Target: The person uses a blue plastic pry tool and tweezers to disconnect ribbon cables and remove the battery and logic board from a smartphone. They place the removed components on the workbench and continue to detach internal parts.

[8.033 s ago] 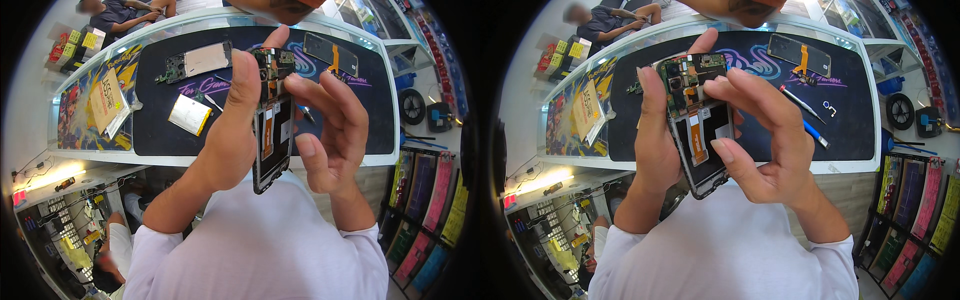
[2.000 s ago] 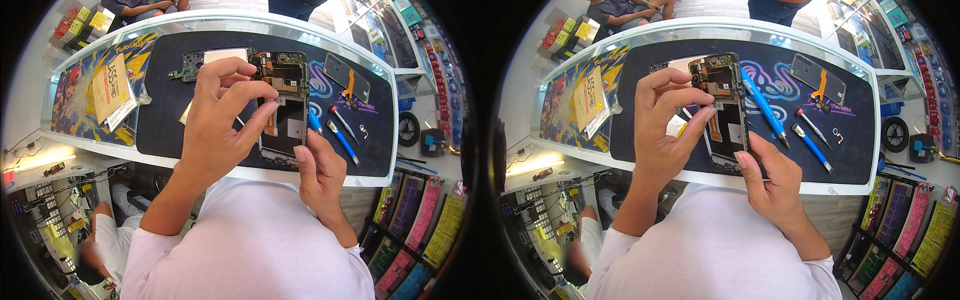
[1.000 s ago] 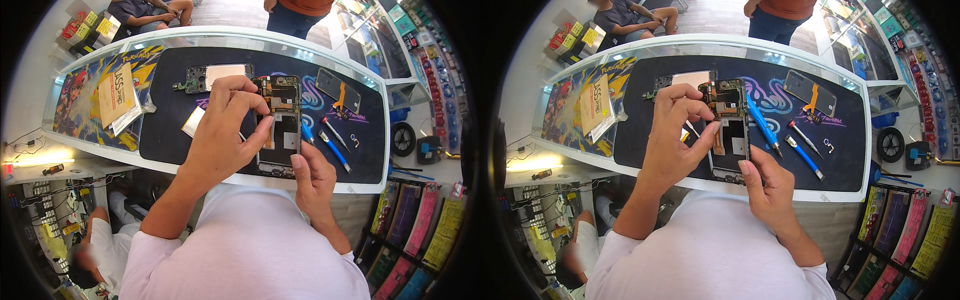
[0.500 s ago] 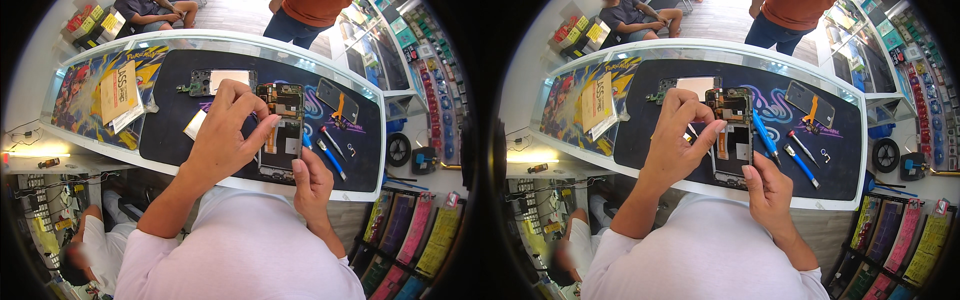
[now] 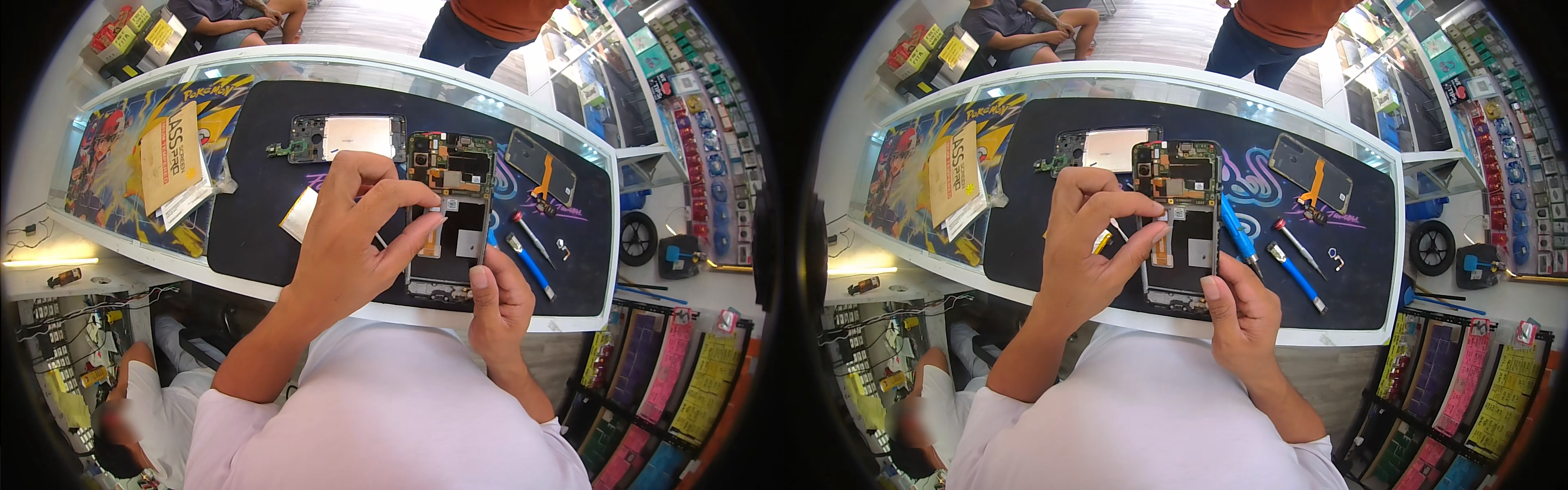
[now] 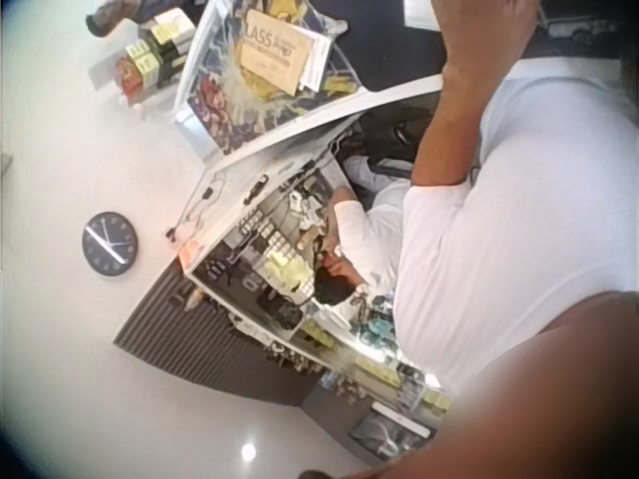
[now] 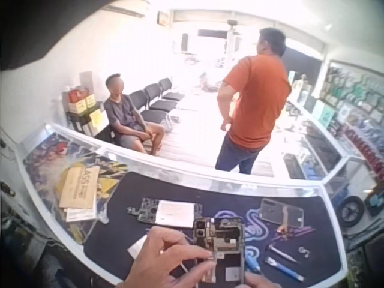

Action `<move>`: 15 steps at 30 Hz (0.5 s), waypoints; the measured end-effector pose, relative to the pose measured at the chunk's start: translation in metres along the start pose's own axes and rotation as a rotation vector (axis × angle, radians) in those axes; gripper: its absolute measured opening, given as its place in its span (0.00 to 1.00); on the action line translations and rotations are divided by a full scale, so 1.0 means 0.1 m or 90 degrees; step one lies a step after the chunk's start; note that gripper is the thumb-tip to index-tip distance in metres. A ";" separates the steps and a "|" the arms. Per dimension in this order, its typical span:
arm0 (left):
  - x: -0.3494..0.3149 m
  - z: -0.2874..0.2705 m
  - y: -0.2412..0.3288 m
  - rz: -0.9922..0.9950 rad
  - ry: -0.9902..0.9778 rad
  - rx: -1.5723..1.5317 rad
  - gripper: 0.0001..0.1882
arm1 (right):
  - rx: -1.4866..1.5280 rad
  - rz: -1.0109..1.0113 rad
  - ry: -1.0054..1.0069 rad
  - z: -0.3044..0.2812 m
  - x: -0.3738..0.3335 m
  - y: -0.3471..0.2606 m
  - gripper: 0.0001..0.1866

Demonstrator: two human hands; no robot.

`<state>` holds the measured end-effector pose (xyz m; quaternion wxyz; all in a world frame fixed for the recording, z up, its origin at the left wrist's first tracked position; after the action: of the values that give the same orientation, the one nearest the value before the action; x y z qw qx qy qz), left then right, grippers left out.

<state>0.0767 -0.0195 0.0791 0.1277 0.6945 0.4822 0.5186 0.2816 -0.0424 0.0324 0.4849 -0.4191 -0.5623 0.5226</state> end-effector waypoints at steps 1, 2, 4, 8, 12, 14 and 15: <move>0.00 0.00 0.00 0.014 0.006 -0.002 0.15 | 0.014 0.002 0.003 0.00 0.00 0.02 0.19; 0.00 0.00 -0.01 0.025 0.011 -0.005 0.15 | 0.029 0.004 0.005 -0.01 -0.01 0.04 0.19; -0.01 -0.01 0.01 0.059 0.027 0.003 0.17 | 0.025 0.020 0.011 -0.03 -0.01 0.08 0.19; -0.03 -0.04 0.01 0.092 0.038 -0.018 0.18 | 0.050 0.019 0.007 -0.04 -0.01 0.12 0.21; -0.02 -0.05 -0.01 0.134 0.058 -0.013 0.21 | 0.089 0.039 0.017 -0.02 0.01 0.13 0.21; -0.01 -0.06 -0.01 0.152 0.068 -0.007 0.22 | 0.136 0.054 0.014 -0.01 0.02 0.12 0.22; -0.01 -0.07 -0.01 0.159 0.065 0.002 0.23 | 0.134 0.048 0.010 0.00 0.03 0.11 0.22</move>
<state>0.0703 -0.0220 0.0802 0.0364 0.7218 0.3989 0.5644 0.2810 -0.0386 0.0219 0.5102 -0.3909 -0.4844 0.5935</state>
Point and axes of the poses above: each hand's wrist, its own x-axis towards the middle knuckle, its own z-axis out of the palm, y = z × x, the point moved 6 cm from there along x, towards the middle knuckle, and after that the axes turned 5 degrees about z, right-handed, at the moved point
